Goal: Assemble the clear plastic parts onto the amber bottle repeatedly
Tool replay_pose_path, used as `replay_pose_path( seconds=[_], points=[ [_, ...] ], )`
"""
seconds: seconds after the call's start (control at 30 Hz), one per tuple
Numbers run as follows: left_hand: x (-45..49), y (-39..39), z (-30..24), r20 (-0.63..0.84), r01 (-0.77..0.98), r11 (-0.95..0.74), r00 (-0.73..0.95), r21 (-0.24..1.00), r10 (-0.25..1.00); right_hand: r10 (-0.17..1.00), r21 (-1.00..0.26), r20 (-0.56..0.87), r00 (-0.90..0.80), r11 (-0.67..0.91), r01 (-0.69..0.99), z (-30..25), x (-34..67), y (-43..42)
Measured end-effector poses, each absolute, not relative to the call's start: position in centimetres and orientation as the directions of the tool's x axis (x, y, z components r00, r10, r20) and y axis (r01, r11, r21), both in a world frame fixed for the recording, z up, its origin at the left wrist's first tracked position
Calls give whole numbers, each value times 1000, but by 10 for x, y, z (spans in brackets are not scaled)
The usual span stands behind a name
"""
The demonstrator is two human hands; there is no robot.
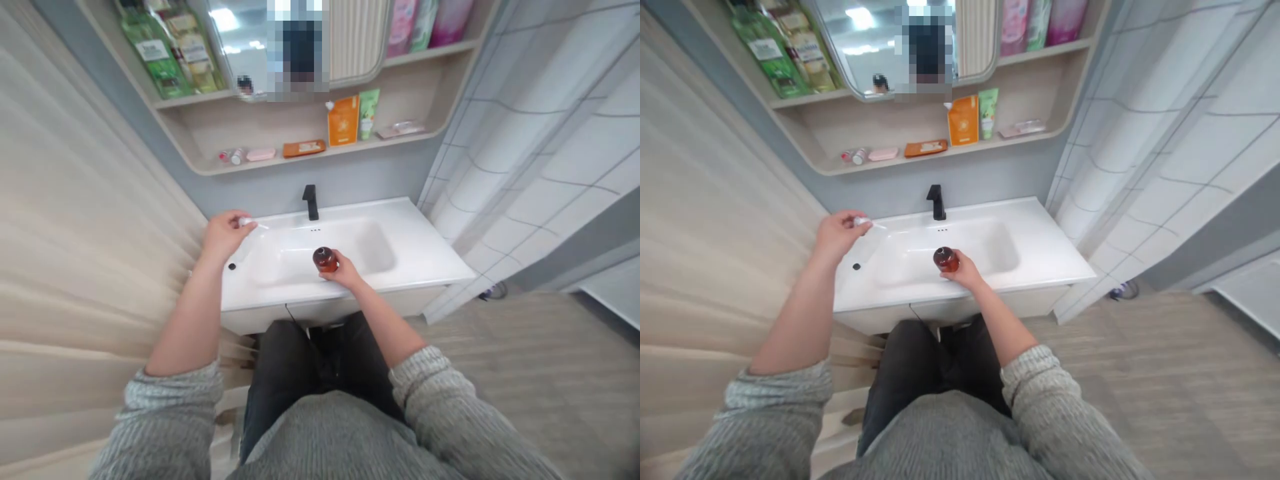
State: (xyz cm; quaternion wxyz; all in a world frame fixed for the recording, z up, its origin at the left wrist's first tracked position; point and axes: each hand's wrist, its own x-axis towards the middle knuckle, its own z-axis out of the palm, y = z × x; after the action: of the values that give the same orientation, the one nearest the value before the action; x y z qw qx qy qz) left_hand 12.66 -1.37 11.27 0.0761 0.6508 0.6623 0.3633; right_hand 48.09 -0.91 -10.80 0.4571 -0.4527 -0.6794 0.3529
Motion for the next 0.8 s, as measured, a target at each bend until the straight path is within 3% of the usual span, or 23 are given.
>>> replay_pose_path(
  seconds=[0.13,0.3,0.5,0.8],
  points=[
    [52,8,114,305,917,154,-275,368,912,942,-901,285,-179,326,284,-107,482,-9],
    [20,36,97,188,960,217,-249,177,950,940,-901,290,-178,331,281,-104,482,-10],
    [5,71,75,98,972,229,-233,49,968,943,-911,279,-181,320,261,-104,481,-10],
    [-20,106,32,16,983,182,-181,-26,983,933,-890,308,-185,351,292,-111,483,-6]
  ],
)
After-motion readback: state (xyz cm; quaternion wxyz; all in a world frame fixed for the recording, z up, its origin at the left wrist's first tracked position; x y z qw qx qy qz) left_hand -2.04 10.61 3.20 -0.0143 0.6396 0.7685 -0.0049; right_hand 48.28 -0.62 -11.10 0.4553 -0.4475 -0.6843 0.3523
